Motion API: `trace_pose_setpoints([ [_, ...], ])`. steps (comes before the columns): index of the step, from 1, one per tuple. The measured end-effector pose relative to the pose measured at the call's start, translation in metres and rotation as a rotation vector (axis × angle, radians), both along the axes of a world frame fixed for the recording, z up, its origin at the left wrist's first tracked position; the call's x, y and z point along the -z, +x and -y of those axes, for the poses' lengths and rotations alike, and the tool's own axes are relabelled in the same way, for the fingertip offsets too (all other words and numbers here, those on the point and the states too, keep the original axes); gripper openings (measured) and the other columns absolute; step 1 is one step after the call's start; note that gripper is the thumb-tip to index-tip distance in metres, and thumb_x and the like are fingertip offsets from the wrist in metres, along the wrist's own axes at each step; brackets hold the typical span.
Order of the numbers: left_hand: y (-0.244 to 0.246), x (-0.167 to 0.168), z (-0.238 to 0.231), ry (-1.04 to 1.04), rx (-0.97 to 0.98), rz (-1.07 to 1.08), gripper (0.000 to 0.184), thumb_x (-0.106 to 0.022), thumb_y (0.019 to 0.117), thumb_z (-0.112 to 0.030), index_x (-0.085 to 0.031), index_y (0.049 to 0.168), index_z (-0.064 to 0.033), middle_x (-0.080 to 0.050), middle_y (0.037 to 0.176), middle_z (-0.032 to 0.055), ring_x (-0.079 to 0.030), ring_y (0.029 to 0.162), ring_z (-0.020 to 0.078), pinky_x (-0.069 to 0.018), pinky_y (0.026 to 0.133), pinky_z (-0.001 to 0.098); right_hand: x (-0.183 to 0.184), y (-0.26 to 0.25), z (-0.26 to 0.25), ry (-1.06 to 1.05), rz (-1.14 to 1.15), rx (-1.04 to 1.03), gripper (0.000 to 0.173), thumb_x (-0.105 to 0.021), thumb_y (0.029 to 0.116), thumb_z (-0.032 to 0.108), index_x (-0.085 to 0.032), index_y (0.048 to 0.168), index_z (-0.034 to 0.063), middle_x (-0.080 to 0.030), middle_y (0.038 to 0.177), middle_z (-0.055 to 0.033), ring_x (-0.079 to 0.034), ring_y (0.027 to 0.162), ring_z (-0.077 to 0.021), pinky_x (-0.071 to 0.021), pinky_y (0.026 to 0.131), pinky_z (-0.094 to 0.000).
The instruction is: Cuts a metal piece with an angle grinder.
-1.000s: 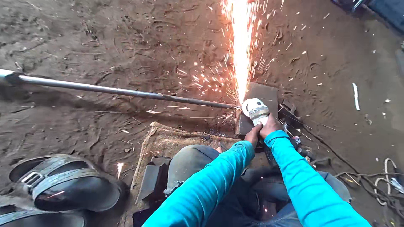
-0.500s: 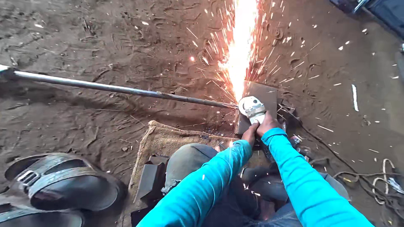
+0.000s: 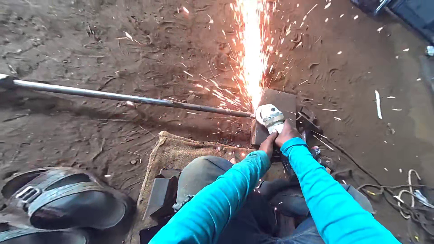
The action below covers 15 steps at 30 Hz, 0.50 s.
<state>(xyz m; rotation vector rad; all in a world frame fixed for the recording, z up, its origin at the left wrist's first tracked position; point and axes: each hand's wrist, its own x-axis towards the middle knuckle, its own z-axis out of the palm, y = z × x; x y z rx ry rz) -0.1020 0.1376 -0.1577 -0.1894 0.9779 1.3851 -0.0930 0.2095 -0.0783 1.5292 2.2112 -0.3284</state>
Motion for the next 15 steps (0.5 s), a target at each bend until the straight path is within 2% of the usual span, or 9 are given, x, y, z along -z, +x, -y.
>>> trace_pose_setpoints([
  [4,0.003,-0.001,-0.004,-0.008,-0.01,0.032,0.066,-0.037,0.1051,-0.061,-0.06,0.13,-0.0042,-0.066,0.116,0.0188,-0.064,0.105,0.031,-0.0522,0.088,0.0535,-0.004,0.0,-0.001,0.005,0.027,0.004,0.082,-0.079,0.0848,0.021,-0.036,0.154,0.0054,-0.068,0.123,-0.0278,-0.067,0.115,-0.0439,-0.0526,0.096,-0.0622],
  [9,0.0,0.0,-0.001,-0.037,-0.029,-0.015,0.066,-0.036,0.1051,-0.061,-0.061,0.13,-0.0045,-0.066,0.118,0.0192,-0.064,0.106,0.032,-0.0521,0.088,0.0561,0.004,-0.001,-0.004,-0.003,-0.003,-0.033,0.085,-0.079,0.0827,0.022,-0.036,0.154,0.0063,-0.069,0.12,-0.0268,-0.068,0.113,-0.0444,-0.0534,0.094,-0.063],
  [13,0.006,-0.001,-0.008,-0.025,0.061,-0.076,0.065,-0.035,0.108,-0.055,-0.06,0.131,0.0001,-0.063,0.126,0.0215,-0.06,0.116,0.0319,-0.0477,0.099,0.0539,0.006,0.014,-0.007,0.016,-0.027,0.011,0.079,-0.078,0.0856,0.02,-0.038,0.151,0.002,-0.067,0.123,-0.029,-0.067,0.115,-0.0465,-0.0522,0.095,-0.0634],
  [15,0.006,-0.002,-0.007,-0.041,0.026,-0.062,0.064,-0.036,0.1077,-0.055,-0.06,0.132,-0.001,-0.063,0.126,0.021,-0.06,0.115,0.0321,-0.0484,0.097,0.0545,0.005,0.011,-0.006,0.008,-0.015,0.004,0.078,-0.077,0.0871,0.022,-0.038,0.152,0.0037,-0.068,0.123,-0.0281,-0.067,0.115,-0.0453,-0.0527,0.095,-0.0629],
])
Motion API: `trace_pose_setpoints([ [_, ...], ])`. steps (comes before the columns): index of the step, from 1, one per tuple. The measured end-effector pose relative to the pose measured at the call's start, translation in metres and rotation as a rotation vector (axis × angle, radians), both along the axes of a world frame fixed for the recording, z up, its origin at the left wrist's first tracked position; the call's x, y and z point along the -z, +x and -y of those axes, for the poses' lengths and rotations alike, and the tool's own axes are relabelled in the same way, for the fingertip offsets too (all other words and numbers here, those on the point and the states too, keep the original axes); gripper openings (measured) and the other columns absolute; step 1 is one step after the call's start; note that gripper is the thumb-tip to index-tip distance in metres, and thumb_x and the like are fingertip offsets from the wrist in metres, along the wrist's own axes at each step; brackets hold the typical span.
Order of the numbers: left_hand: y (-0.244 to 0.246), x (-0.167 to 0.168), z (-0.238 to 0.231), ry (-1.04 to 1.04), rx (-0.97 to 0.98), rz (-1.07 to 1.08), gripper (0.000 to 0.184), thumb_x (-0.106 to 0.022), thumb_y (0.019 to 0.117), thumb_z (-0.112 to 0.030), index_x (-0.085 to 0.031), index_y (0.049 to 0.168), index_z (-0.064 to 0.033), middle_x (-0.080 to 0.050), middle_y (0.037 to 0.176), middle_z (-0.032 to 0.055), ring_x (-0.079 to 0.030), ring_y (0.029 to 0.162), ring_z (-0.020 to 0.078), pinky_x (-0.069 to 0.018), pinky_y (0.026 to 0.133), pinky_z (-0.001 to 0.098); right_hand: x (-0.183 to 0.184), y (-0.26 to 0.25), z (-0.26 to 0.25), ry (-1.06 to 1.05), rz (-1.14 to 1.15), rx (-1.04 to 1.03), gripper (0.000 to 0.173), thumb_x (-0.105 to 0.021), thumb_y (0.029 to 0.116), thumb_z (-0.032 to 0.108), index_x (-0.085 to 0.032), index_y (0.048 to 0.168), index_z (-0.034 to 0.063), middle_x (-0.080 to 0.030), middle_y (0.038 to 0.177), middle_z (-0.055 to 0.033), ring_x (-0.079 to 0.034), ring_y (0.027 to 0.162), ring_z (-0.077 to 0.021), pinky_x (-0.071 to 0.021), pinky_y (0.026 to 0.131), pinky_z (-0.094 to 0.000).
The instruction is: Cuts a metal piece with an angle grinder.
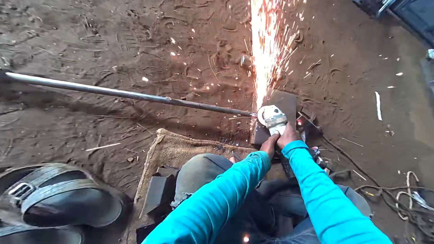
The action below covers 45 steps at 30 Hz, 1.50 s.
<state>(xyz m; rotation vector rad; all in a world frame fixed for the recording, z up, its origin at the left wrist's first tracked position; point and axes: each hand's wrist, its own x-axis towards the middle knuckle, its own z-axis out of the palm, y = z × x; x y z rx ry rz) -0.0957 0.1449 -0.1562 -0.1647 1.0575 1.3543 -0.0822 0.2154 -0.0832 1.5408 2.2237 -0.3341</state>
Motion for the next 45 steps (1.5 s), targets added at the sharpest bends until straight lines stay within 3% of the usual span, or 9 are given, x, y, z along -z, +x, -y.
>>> trace_pose_setpoints([
  [5,-0.002,0.006,0.006,-0.004,-0.036,0.029,0.066,-0.036,0.1058,-0.06,-0.057,0.137,-0.0056,-0.063,0.126,0.0202,-0.062,0.114,0.0337,-0.0506,0.093,0.0579,0.005,-0.004,0.002,-0.028,-0.003,-0.033,0.085,-0.079,0.084,0.025,-0.035,0.154,0.0059,-0.069,0.12,-0.0266,-0.068,0.114,-0.0443,-0.0534,0.094,-0.0626],
  [8,0.002,0.001,0.002,0.023,0.033,-0.021,0.064,-0.034,0.1082,-0.055,-0.055,0.138,-0.003,-0.062,0.129,0.021,-0.06,0.117,0.0321,-0.0479,0.099,0.0541,0.004,0.006,-0.001,-0.008,-0.006,0.002,0.082,-0.079,0.0852,0.023,-0.037,0.153,0.0045,-0.069,0.119,-0.0276,-0.068,0.113,-0.0452,-0.0532,0.094,-0.0631],
  [11,-0.002,0.004,0.003,0.047,-0.027,-0.055,0.06,-0.033,0.1099,-0.05,-0.052,0.143,-0.0033,-0.06,0.133,0.0212,-0.058,0.121,0.0314,-0.0462,0.103,0.0529,0.005,-0.002,0.002,-0.011,-0.007,-0.008,0.08,-0.078,0.0855,0.022,-0.038,0.152,0.0053,-0.069,0.118,-0.0271,-0.069,0.112,-0.0441,-0.0533,0.094,-0.0625],
  [16,-0.003,0.006,0.01,-0.013,-0.07,0.073,0.063,-0.038,0.1054,-0.059,-0.052,0.143,-0.0115,-0.063,0.125,0.0193,-0.062,0.112,0.0349,-0.0516,0.09,0.0592,0.014,-0.005,0.003,-0.031,-0.02,-0.051,0.084,-0.079,0.0825,0.022,-0.037,0.153,0.0064,-0.07,0.119,-0.0257,-0.069,0.112,-0.0434,-0.0539,0.093,-0.0628],
  [20,0.002,0.002,0.008,-0.003,0.037,0.023,0.063,-0.038,0.1075,-0.055,-0.052,0.142,-0.0045,-0.061,0.13,0.0221,-0.059,0.117,0.035,-0.0485,0.096,0.0575,0.016,0.013,0.002,0.005,-0.049,0.029,0.081,-0.077,0.0867,0.022,-0.036,0.155,0.0056,-0.069,0.12,-0.028,-0.068,0.113,-0.046,-0.0526,0.095,-0.0638],
  [26,0.002,0.01,0.019,-0.014,-0.047,0.054,0.064,-0.035,0.1059,-0.06,-0.049,0.146,-0.0131,-0.062,0.127,0.0197,-0.062,0.11,0.0348,-0.0514,0.089,0.0571,0.018,0.002,0.012,-0.048,-0.058,-0.022,0.083,-0.079,0.0839,0.022,-0.036,0.154,0.0085,-0.07,0.117,-0.0262,-0.069,0.11,-0.0441,-0.0547,0.091,-0.0628],
  [32,0.008,0.01,0.01,0.026,0.007,0.023,0.06,-0.036,0.1088,-0.052,-0.049,0.146,-0.0067,-0.058,0.136,0.0221,-0.058,0.122,0.0354,-0.0476,0.099,0.0576,0.025,0.017,0.005,0.022,-0.086,0.017,0.085,-0.079,0.0833,0.018,-0.035,0.154,0.004,-0.07,0.117,-0.0278,-0.069,0.111,-0.0457,-0.0534,0.093,-0.0636],
  [37,0.003,0.015,0.019,0.003,-0.134,0.061,0.06,-0.037,0.1069,-0.057,-0.054,0.14,-0.0093,-0.064,0.123,0.0191,-0.062,0.11,0.0335,-0.0516,0.091,0.0574,0.019,-0.004,0.013,-0.038,-0.039,-0.053,0.088,-0.08,0.0807,0.02,-0.034,0.155,0.01,-0.071,0.114,-0.0245,-0.071,0.107,-0.0433,-0.0558,0.089,-0.062],
  [45,0.007,0.012,0.01,0.013,-0.018,0.056,0.059,-0.039,0.1073,-0.054,-0.052,0.142,-0.0074,-0.062,0.125,0.021,-0.061,0.11,0.0336,-0.0515,0.091,0.0551,0.021,0.013,0.008,0.03,-0.048,0.01,0.082,-0.077,0.086,0.022,-0.036,0.154,0.0043,-0.07,0.117,-0.0277,-0.069,0.112,-0.0448,-0.0534,0.094,-0.0626],
])
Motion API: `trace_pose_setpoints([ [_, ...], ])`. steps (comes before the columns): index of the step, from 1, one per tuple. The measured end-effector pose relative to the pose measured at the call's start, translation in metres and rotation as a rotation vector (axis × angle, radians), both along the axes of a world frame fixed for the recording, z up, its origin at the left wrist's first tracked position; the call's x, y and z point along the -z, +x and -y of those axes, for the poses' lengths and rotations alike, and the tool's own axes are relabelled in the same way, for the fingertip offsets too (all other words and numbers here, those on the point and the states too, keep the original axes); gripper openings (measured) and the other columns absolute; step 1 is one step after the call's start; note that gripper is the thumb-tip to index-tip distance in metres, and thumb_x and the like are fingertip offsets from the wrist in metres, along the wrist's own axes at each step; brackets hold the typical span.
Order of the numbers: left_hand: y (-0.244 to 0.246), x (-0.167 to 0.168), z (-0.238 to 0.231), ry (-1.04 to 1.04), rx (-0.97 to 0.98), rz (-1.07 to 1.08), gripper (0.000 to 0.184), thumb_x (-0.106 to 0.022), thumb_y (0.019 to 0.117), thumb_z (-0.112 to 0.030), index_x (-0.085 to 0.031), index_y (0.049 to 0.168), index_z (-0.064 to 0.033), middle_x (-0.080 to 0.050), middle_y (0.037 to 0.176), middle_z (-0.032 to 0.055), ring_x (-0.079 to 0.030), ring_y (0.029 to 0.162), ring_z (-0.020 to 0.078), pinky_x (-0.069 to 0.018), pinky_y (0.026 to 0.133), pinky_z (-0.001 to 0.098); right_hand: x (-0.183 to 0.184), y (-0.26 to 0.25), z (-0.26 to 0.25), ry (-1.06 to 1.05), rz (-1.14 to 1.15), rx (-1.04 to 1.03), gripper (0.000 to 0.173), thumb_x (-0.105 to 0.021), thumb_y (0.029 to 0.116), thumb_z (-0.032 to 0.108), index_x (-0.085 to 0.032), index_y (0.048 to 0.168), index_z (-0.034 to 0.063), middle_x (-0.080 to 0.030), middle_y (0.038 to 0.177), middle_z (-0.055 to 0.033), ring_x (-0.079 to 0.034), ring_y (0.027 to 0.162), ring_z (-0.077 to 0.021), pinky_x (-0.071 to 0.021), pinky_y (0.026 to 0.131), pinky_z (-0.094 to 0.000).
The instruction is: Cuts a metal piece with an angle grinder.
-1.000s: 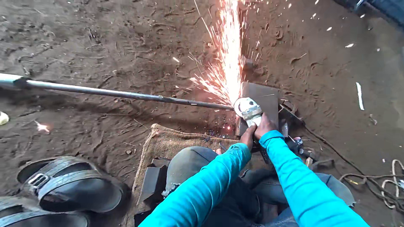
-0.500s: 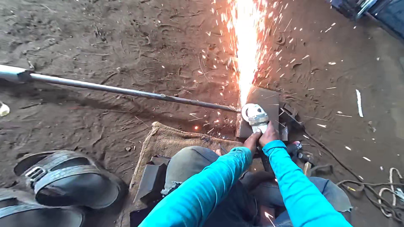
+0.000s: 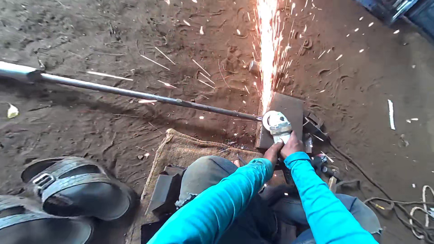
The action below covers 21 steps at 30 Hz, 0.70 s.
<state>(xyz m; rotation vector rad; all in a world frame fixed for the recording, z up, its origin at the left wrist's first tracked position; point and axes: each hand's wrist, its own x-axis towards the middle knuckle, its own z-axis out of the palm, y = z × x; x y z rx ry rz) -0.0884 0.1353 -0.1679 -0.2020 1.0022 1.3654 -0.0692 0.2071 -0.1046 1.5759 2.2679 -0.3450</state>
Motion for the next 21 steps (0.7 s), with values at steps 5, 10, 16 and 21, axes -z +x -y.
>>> trace_pose_setpoints([
  [5,-0.002,0.006,0.011,-0.001,-0.121,0.018,0.061,-0.036,0.1065,-0.057,-0.05,0.144,-0.0112,-0.064,0.119,0.019,-0.063,0.103,0.0325,-0.0529,0.085,0.0546,0.0,-0.015,0.007,-0.058,-0.011,-0.075,0.088,-0.08,0.0817,0.021,-0.034,0.156,0.0076,-0.071,0.116,-0.0244,-0.07,0.109,-0.0426,-0.0551,0.091,-0.0621],
  [10,0.0,0.0,0.003,-0.006,-0.011,0.035,0.061,-0.04,0.1067,-0.055,-0.049,0.146,-0.0088,-0.06,0.13,0.0219,-0.06,0.115,0.0366,-0.0503,0.093,0.0592,0.001,0.0,0.002,-0.013,-0.017,0.013,0.081,-0.077,0.0876,0.021,-0.035,0.155,0.0072,-0.07,0.119,-0.0265,-0.068,0.112,-0.0445,-0.053,0.095,-0.0633],
  [16,-0.004,0.0,0.008,-0.007,-0.086,0.012,0.059,-0.037,0.1076,-0.054,-0.048,0.147,-0.0118,-0.061,0.128,0.0196,-0.061,0.113,0.0338,-0.0507,0.093,0.0571,0.003,-0.012,0.005,-0.032,-0.039,-0.032,0.081,-0.079,0.0843,0.02,-0.037,0.153,0.0072,-0.07,0.117,-0.0256,-0.069,0.111,-0.0443,-0.054,0.093,-0.0624],
  [21,0.001,0.002,0.004,0.001,0.015,0.027,0.062,-0.039,0.1068,-0.055,-0.047,0.147,-0.0092,-0.061,0.129,0.0213,-0.061,0.113,0.0358,-0.0512,0.092,0.0581,0.004,0.004,0.002,-0.021,-0.043,0.016,0.083,-0.077,0.0857,0.019,-0.034,0.156,0.0062,-0.07,0.12,-0.0259,-0.068,0.112,-0.0443,-0.0533,0.095,-0.0625],
])
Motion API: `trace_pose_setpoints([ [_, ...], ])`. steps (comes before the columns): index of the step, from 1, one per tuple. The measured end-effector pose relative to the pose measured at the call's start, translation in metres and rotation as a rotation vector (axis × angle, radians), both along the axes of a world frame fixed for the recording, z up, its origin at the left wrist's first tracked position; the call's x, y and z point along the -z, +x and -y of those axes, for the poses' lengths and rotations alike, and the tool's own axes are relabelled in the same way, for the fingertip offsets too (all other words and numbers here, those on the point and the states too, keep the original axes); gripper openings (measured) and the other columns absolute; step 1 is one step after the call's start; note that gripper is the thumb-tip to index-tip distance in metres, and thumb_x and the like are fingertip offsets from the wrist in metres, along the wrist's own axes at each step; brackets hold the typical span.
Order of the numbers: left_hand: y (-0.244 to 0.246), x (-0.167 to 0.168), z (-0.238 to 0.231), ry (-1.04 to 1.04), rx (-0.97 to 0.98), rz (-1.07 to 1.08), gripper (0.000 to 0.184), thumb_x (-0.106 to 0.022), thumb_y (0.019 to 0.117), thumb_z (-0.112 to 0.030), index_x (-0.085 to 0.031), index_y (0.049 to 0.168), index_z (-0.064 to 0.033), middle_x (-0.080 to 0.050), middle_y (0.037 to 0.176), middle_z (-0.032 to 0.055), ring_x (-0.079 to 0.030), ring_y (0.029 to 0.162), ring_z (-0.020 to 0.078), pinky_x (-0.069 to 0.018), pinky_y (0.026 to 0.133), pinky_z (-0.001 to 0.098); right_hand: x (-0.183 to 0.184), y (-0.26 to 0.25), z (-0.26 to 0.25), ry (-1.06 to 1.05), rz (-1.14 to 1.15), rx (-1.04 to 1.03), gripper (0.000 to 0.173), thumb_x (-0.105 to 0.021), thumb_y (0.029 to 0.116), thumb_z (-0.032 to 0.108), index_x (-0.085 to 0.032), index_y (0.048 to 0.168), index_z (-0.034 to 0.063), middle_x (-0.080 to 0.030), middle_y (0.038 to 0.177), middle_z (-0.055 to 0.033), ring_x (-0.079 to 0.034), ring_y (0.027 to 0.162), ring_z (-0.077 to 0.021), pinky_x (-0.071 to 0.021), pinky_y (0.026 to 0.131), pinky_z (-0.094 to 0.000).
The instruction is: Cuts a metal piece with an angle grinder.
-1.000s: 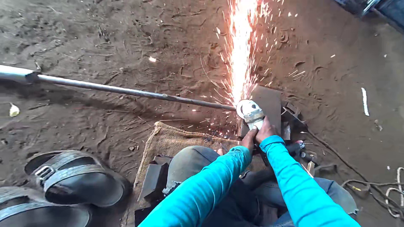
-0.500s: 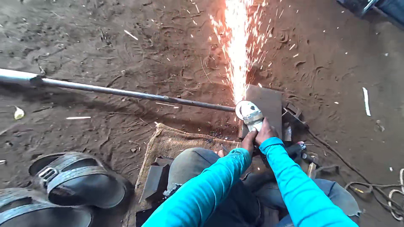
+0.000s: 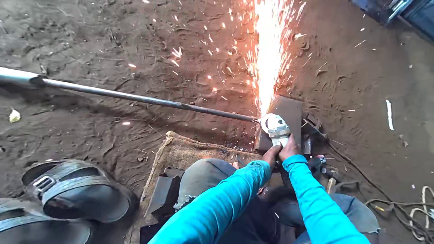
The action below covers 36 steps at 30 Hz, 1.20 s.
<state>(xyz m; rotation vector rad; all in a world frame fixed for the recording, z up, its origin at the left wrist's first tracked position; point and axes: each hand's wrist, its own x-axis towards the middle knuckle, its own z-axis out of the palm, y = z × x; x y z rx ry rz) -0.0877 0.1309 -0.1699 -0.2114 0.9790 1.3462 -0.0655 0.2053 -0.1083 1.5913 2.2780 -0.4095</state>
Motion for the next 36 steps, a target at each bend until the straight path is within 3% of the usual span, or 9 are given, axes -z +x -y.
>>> trace_pose_setpoints([
  [7,-0.005,0.008,0.004,0.011,-0.15,-0.056,0.059,-0.039,0.1069,-0.054,-0.053,0.141,-0.0082,-0.064,0.124,0.0187,-0.063,0.11,0.0314,-0.0517,0.092,0.0552,-0.001,-0.02,0.004,-0.038,0.033,-0.063,0.087,-0.08,0.0822,0.024,-0.034,0.155,0.0094,-0.071,0.116,-0.0239,-0.07,0.108,-0.0427,-0.0553,0.09,-0.0617],
  [12,0.002,0.005,-0.004,0.013,0.001,-0.005,0.062,-0.038,0.107,-0.056,-0.051,0.143,-0.0073,-0.062,0.128,0.021,-0.061,0.114,0.0351,-0.0505,0.092,0.0583,0.002,0.001,-0.004,-0.001,0.006,0.016,0.087,-0.08,0.0839,0.025,-0.034,0.155,0.0061,-0.07,0.119,-0.0257,-0.069,0.112,-0.0434,-0.0539,0.094,-0.0618],
  [18,-0.006,0.003,0.008,-0.003,-0.123,-0.034,0.058,-0.036,0.1077,-0.055,-0.05,0.143,-0.011,-0.064,0.123,0.0186,-0.063,0.109,0.0326,-0.052,0.09,0.0555,-0.004,-0.02,0.006,-0.056,0.032,-0.052,0.089,-0.081,0.0826,0.024,-0.033,0.156,0.0095,-0.071,0.117,-0.0231,-0.07,0.11,-0.0408,-0.0554,0.093,-0.0596],
  [21,-0.005,0.004,0.002,-0.009,-0.083,-0.043,0.058,-0.037,0.1082,-0.053,-0.05,0.144,-0.0092,-0.062,0.124,0.0206,-0.062,0.108,0.0344,-0.0514,0.088,0.0563,-0.002,-0.013,0.002,-0.041,-0.01,-0.025,0.086,-0.08,0.0829,0.019,-0.035,0.155,0.0093,-0.07,0.119,-0.0243,-0.069,0.111,-0.0426,-0.0544,0.094,-0.0615],
  [25,-0.001,0.001,-0.004,-0.02,0.001,0.011,0.059,-0.041,0.1071,-0.054,-0.052,0.142,-0.0069,-0.061,0.129,0.0216,-0.061,0.115,0.036,-0.0502,0.094,0.0589,0.004,0.002,-0.002,0.003,-0.016,0.048,0.084,-0.079,0.0855,0.022,-0.035,0.155,0.0064,-0.069,0.122,-0.0251,-0.069,0.114,-0.0426,-0.0537,0.096,-0.0613],
  [27,-0.005,0.0,0.0,-0.027,-0.023,0.006,0.06,-0.039,0.1071,-0.055,-0.053,0.14,-0.0068,-0.062,0.125,0.0214,-0.061,0.111,0.0351,-0.0509,0.091,0.0569,0.001,-0.006,0.002,-0.017,-0.011,0.035,0.084,-0.08,0.0846,0.021,-0.035,0.155,0.0076,-0.07,0.121,-0.0248,-0.069,0.113,-0.0423,-0.0537,0.095,-0.061],
  [30,-0.008,-0.002,0.005,-0.024,-0.089,-0.002,0.059,-0.039,0.1071,-0.055,-0.049,0.145,-0.0112,-0.063,0.125,0.0203,-0.062,0.111,0.034,-0.0516,0.091,0.0559,0.0,-0.014,0.003,-0.034,0.0,-0.008,0.085,-0.08,0.0825,0.026,-0.037,0.153,0.0104,-0.072,0.115,-0.0232,-0.071,0.109,-0.0412,-0.0554,0.092,-0.061],
  [36,0.001,-0.002,-0.015,-0.032,0.022,0.013,0.06,-0.041,0.1067,-0.055,-0.053,0.14,-0.0064,-0.062,0.125,0.0215,-0.061,0.11,0.0348,-0.0508,0.09,0.0563,0.003,0.007,-0.015,-0.003,-0.007,0.046,0.085,-0.08,0.0832,0.026,-0.036,0.153,0.0073,-0.07,0.117,-0.0251,-0.07,0.11,-0.0422,-0.0545,0.094,-0.0608],
])
